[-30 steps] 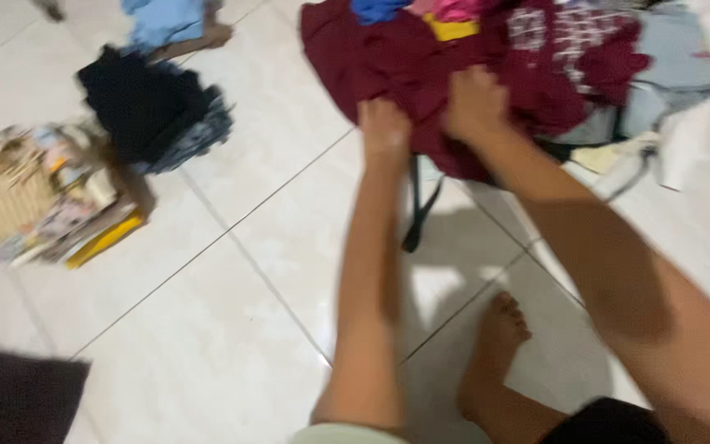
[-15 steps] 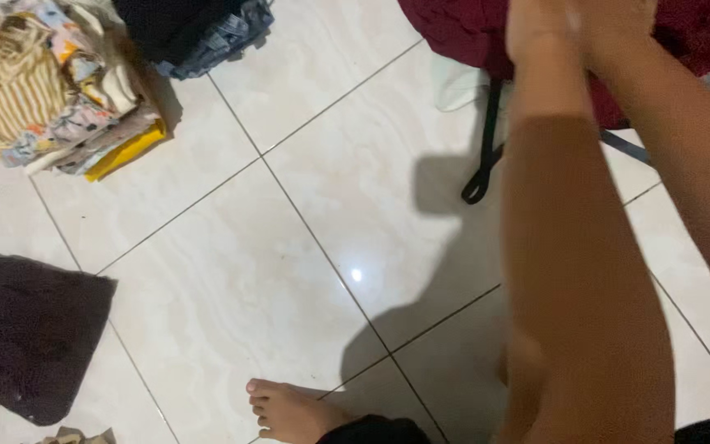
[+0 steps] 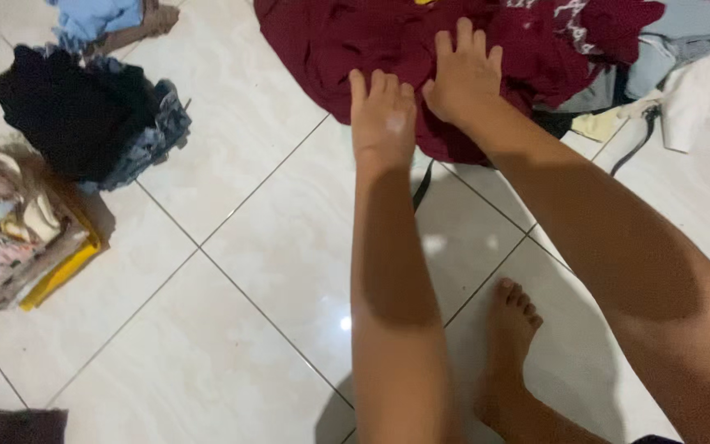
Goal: The person folds several pieces of clothing on a tiled floor, including a navy blue t-shirt, a maroon long-sleeved top, a grey sleeveless top, a white t-shirt, and multiple pairs of shorts. Each item is smoothed and folded by hand, then stacked into a neat pile.
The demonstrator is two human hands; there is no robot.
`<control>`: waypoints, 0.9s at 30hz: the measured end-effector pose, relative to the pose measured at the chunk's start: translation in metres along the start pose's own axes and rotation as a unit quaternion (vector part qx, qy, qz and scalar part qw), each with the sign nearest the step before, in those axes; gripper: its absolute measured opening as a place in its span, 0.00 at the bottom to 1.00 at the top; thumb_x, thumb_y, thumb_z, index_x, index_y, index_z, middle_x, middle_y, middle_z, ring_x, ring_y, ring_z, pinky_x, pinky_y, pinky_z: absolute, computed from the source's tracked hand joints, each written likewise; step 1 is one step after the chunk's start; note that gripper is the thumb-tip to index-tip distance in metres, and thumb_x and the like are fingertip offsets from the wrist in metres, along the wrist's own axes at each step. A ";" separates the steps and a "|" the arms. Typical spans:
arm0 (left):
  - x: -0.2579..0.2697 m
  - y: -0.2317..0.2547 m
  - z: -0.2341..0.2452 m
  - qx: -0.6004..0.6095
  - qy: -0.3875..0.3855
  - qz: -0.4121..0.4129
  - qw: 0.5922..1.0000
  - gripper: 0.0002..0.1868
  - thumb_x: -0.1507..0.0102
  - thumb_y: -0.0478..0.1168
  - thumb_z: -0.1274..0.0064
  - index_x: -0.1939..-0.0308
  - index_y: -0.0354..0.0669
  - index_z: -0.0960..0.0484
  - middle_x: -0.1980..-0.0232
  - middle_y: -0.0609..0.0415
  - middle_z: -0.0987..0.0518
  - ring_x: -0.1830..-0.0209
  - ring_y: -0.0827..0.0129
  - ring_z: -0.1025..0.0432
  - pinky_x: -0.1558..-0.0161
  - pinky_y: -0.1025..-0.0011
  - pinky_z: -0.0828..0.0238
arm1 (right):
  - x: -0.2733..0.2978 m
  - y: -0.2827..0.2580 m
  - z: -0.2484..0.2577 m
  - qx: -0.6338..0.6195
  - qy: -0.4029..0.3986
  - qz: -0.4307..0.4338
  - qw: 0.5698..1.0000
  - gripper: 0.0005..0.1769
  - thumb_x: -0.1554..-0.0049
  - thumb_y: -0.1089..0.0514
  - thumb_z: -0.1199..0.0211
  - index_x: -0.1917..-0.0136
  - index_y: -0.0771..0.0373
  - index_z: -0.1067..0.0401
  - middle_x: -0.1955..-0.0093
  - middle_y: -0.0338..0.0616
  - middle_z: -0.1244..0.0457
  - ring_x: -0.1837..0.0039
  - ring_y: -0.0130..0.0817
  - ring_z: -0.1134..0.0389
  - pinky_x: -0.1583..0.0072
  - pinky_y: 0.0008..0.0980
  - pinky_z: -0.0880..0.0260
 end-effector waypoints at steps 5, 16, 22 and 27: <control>-0.003 -0.008 -0.001 0.056 0.047 0.006 0.997 0.26 0.35 0.44 0.46 0.33 0.49 0.28 0.29 0.48 0.30 0.24 0.57 0.43 0.26 0.39 0.59 | 0.009 0.008 0.013 0.004 0.014 -0.013 1.000 0.53 0.46 0.40 0.33 0.16 0.47 0.57 0.15 0.58 0.71 0.18 0.71 0.70 0.30 0.84 0.64; -0.025 -0.007 0.014 0.168 0.058 0.010 0.984 0.43 0.40 0.50 0.42 0.22 0.65 0.44 0.20 0.44 0.45 0.19 0.49 0.53 0.31 0.23 0.63 | 0.008 0.066 0.027 -0.022 -0.010 -0.102 0.994 0.78 0.65 0.31 0.20 0.14 0.34 0.65 0.14 0.57 0.80 0.18 0.77 0.77 0.33 0.93 0.66; -0.051 0.021 0.009 0.244 0.071 0.005 0.967 0.48 0.38 0.51 0.41 0.20 0.67 0.54 0.18 0.42 0.51 0.18 0.45 0.56 0.35 0.20 0.61 | -0.011 0.105 0.027 0.010 0.003 -0.110 0.994 0.77 0.65 0.31 0.19 0.15 0.34 0.65 0.14 0.58 0.78 0.17 0.74 0.75 0.32 0.89 0.63; -0.061 0.032 -0.003 0.249 0.030 -0.008 0.968 0.54 0.41 0.54 0.38 0.20 0.64 0.57 0.18 0.41 0.52 0.18 0.42 0.56 0.34 0.22 0.59 | -0.037 0.135 0.029 -0.012 -0.026 -0.103 0.994 0.55 0.55 0.41 0.24 0.20 0.41 0.48 0.21 0.65 0.53 0.22 0.70 0.53 0.31 0.74 0.47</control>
Point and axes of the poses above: each hand's wrist, its own x-axis away from the middle knuckle, its own z-axis out of the back of the hand, y = z × x, the point moved 6 cm from there along -x, towards the middle knuckle
